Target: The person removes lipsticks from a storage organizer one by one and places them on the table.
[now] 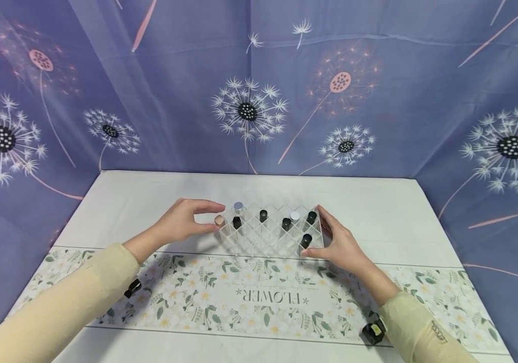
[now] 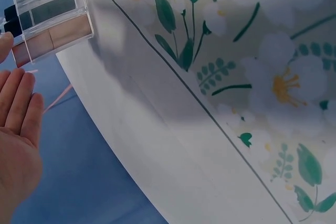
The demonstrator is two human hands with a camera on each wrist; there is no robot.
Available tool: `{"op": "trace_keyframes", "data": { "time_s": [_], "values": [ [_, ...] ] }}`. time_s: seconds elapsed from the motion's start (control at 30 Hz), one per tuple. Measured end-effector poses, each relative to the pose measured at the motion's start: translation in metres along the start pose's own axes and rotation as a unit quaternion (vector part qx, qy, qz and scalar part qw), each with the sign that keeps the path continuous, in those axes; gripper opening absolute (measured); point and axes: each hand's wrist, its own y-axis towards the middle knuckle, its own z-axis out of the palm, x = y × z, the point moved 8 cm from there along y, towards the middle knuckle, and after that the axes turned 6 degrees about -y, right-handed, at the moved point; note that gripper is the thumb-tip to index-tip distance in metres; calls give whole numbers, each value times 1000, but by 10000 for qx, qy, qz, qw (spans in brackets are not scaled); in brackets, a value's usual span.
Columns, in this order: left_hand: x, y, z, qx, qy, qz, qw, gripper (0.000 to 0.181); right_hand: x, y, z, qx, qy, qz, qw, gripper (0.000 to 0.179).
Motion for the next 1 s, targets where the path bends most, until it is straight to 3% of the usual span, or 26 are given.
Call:
{"op": "trace_keyframes", "data": {
  "time_s": [1.0],
  "values": [
    [1, 7, 1, -68, 340, 129, 9993, 35, -2, 0, 2, 40, 452, -79, 9989, 122]
  ]
}}
